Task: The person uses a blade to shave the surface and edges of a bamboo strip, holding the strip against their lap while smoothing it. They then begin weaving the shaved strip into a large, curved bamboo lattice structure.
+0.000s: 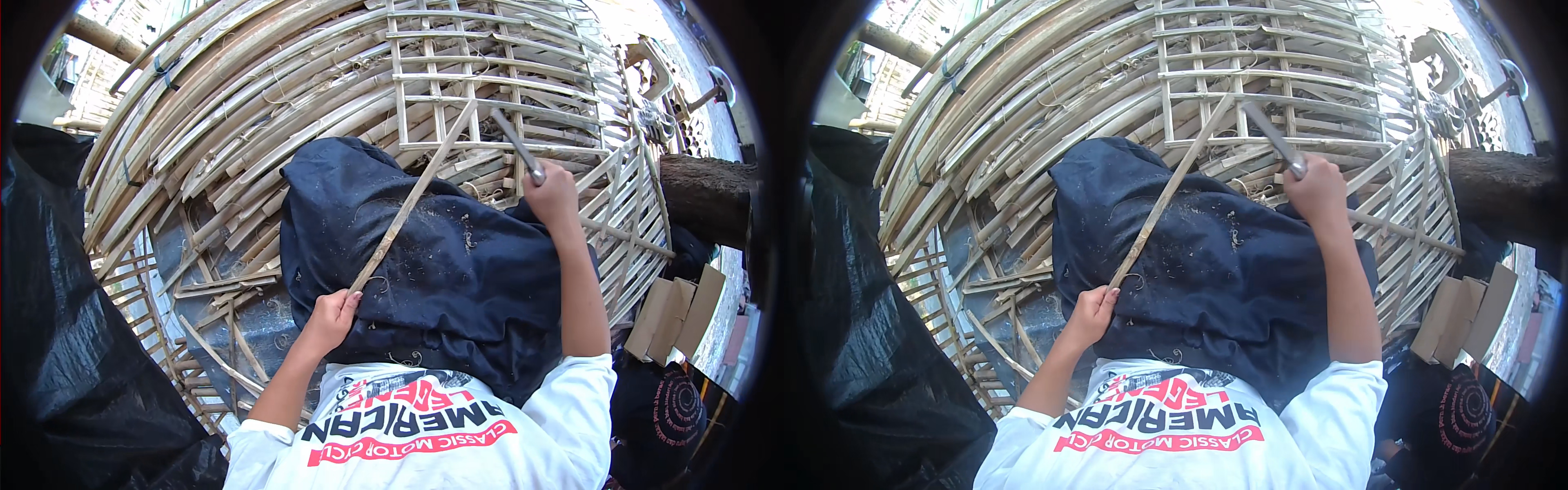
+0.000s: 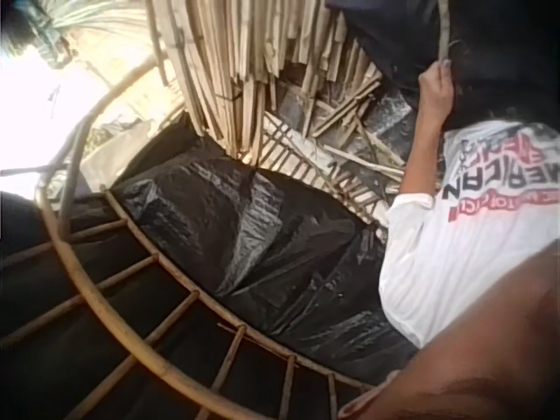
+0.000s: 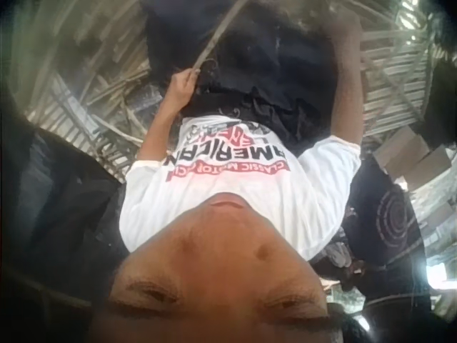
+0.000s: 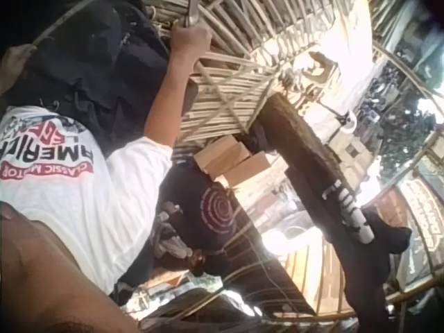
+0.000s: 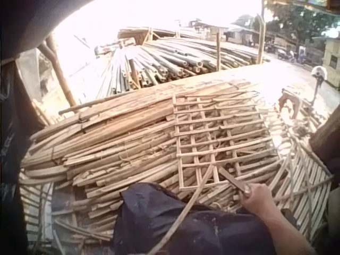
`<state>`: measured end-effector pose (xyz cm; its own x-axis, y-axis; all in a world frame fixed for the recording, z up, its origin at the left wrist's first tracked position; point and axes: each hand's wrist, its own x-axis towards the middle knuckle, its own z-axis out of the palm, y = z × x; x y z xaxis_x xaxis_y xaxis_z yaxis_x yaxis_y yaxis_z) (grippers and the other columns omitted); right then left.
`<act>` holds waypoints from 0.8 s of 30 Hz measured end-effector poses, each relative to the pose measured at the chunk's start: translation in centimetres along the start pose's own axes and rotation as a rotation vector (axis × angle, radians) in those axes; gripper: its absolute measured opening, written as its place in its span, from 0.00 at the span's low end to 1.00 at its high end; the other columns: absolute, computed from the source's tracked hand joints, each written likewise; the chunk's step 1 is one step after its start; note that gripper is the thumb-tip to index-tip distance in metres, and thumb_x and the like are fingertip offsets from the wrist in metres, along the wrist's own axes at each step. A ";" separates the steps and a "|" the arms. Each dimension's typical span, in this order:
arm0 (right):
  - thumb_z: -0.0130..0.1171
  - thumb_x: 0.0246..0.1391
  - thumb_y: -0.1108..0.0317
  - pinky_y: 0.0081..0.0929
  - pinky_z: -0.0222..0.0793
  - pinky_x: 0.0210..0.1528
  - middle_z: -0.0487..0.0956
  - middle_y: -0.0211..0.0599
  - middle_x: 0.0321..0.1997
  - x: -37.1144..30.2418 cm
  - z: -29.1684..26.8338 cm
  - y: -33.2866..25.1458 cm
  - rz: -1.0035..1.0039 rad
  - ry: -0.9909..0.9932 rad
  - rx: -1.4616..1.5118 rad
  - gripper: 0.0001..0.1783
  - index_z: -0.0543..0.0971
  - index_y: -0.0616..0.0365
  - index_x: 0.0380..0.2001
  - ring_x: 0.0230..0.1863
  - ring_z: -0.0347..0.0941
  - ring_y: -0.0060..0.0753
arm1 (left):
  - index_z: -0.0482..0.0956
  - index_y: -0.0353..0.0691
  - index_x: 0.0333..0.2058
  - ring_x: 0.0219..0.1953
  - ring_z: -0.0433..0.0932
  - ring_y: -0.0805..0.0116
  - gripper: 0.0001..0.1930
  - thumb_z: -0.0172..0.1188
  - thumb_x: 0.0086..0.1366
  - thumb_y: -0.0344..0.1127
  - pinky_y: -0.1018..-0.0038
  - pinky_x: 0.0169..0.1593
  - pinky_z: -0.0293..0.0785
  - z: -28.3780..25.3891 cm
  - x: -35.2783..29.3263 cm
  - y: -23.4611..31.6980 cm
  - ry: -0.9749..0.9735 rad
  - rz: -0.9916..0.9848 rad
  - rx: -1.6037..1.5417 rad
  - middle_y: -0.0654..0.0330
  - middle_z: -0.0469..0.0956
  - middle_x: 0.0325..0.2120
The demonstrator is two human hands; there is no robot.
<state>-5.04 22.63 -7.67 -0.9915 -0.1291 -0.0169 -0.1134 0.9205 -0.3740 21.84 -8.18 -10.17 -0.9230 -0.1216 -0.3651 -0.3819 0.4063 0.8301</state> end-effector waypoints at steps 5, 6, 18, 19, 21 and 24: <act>0.61 0.41 0.62 0.47 0.74 0.38 0.80 0.52 0.25 -4.6 4.2 -7.3 -0.357 -0.246 -0.057 0.12 0.78 0.59 0.26 0.31 0.78 0.56 | 0.71 0.28 0.25 0.17 0.71 0.46 0.17 0.52 0.70 0.36 0.65 0.22 0.64 0.6 -0.7 0.3 0.050 0.015 0.109 0.42 0.69 0.15; 0.61 0.39 0.62 0.47 0.75 0.39 0.80 0.52 0.25 -5.0 4.8 -7.9 -0.410 -0.289 -0.066 0.12 0.79 0.59 0.26 0.31 0.78 0.55 | 0.70 0.28 0.25 0.19 0.72 0.42 0.16 0.52 0.70 0.35 0.64 0.22 0.64 0.9 -0.8 0.5 0.071 0.042 0.137 0.41 0.70 0.16; 0.56 0.48 0.63 0.45 0.74 0.48 0.82 0.56 0.38 8.6 2.5 1.1 0.340 -0.092 -0.103 0.16 0.82 0.64 0.36 0.44 0.79 0.55 | 0.70 0.33 0.27 0.23 0.76 0.40 0.12 0.54 0.69 0.35 0.56 0.24 0.70 1.6 -1.5 -0.4 0.178 0.180 0.298 0.42 0.74 0.17; 0.57 0.48 0.63 0.45 0.75 0.47 0.82 0.55 0.37 8.9 0.4 3.1 0.368 -0.067 -0.176 0.16 0.82 0.65 0.36 0.44 0.79 0.55 | 0.69 0.34 0.26 0.23 0.77 0.40 0.13 0.54 0.68 0.35 0.54 0.24 0.69 1.5 -1.5 -0.3 0.181 0.183 0.341 0.43 0.74 0.17; 0.56 0.49 0.63 0.48 0.74 0.45 0.81 0.56 0.36 7.1 -2.1 4.5 0.271 0.035 -0.243 0.15 0.82 0.64 0.34 0.41 0.79 0.57 | 0.69 0.33 0.26 0.23 0.76 0.40 0.14 0.54 0.69 0.36 0.54 0.24 0.70 1.9 -1.4 0.1 0.183 0.123 0.363 0.43 0.74 0.17; 0.55 0.48 0.61 0.51 0.73 0.42 0.81 0.54 0.30 2.4 -2.5 1.9 0.084 0.053 -0.126 0.13 0.81 0.58 0.30 0.36 0.78 0.59 | 0.69 0.34 0.26 0.22 0.76 0.41 0.14 0.54 0.69 0.37 0.54 0.24 0.71 2.2 -0.6 0.8 0.190 0.165 0.389 0.43 0.74 0.17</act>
<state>-7.81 25.03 -6.08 -0.9994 -0.0327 0.0068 -0.0333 0.9666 -0.2543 22.16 -5.75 -10.21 -0.9761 -0.1758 -0.1274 -0.2164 0.7394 0.6376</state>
